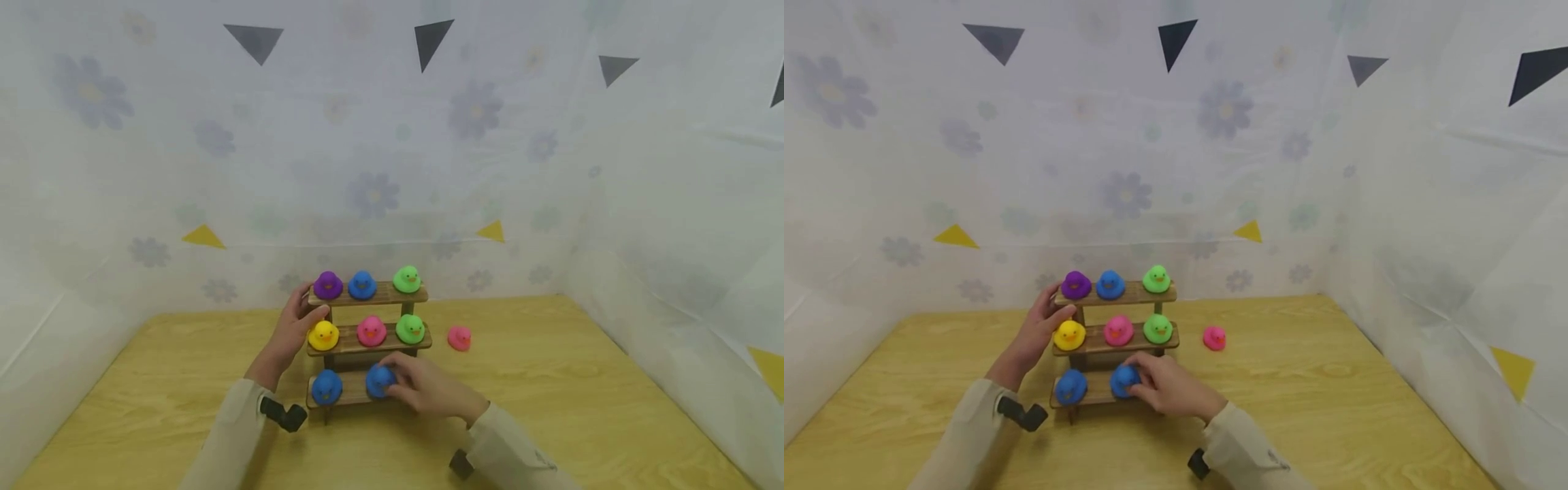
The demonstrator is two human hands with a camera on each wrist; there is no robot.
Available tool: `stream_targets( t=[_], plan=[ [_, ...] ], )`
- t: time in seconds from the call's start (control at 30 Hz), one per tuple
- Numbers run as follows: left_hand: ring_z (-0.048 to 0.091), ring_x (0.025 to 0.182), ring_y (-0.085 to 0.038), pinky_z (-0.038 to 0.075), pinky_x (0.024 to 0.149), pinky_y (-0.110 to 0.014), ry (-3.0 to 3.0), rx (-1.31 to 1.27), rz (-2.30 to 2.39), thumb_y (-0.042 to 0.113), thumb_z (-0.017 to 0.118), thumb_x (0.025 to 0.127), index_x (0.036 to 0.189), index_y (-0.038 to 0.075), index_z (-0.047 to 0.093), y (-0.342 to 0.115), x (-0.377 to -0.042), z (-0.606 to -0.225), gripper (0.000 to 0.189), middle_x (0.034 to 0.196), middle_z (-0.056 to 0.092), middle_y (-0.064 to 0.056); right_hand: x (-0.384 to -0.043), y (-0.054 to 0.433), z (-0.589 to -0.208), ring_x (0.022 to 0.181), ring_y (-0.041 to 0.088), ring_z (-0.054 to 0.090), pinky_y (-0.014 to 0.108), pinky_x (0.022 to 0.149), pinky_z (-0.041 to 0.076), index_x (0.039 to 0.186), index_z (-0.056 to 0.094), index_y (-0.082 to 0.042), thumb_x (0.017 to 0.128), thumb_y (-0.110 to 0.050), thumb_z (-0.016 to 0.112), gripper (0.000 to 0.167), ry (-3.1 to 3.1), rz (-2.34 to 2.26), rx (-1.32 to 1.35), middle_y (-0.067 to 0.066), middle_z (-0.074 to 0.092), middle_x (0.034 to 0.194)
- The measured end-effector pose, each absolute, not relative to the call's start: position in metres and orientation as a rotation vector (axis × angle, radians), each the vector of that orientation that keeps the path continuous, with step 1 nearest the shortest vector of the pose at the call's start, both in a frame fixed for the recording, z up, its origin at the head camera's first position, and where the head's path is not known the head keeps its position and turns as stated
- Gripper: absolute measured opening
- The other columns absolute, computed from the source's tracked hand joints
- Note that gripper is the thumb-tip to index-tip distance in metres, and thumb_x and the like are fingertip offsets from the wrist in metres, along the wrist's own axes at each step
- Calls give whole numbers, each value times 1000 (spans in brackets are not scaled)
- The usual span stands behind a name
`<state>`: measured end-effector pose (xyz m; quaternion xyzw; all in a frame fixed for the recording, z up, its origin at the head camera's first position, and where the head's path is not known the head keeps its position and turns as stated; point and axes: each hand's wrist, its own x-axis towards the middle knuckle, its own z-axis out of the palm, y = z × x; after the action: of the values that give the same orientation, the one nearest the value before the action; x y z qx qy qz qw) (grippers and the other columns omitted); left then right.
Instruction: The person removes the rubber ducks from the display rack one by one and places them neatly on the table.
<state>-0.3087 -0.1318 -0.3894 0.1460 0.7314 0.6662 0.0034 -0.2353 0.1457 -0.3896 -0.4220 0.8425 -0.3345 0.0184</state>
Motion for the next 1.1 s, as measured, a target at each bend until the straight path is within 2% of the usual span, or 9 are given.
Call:
stream_targets(
  t=[0.27, 0.8, 1.1],
  plan=[
    [39, 134, -36, 22, 115, -53, 2294, 446, 2085, 27, 52, 100, 154, 14, 12, -131, -307, -391, 68, 156, 27, -20, -241, 163, -384, 55, -5, 35, 14, 51, 33, 119, 57, -7, 94, -15, 63, 28, 2595, -982, -1333, -10, 44, 64],
    [43, 129, -36, 26, 114, -52, 2296, 474, 2095, 24, 50, 101, 154, 13, 12, -132, -309, -390, 66, 149, 37, -23, -241, 181, -364, 55, -3, 37, 15, 54, 35, 120, 59, -8, 95, -16, 61, 26, 2559, -923, -1212, -11, 46, 66],
    [42, 131, -36, 25, 114, -52, 2288, 454, 2097, 24, 52, 101, 154, 12, 12, -132, -309, -390, 68, 152, 33, -22, -242, 195, -355, 53, -3, 31, 16, 53, 32, 118, 59, -5, 94, -14, 62, 25, 2600, -837, -1184, -13, 38, 62]
  ],
)
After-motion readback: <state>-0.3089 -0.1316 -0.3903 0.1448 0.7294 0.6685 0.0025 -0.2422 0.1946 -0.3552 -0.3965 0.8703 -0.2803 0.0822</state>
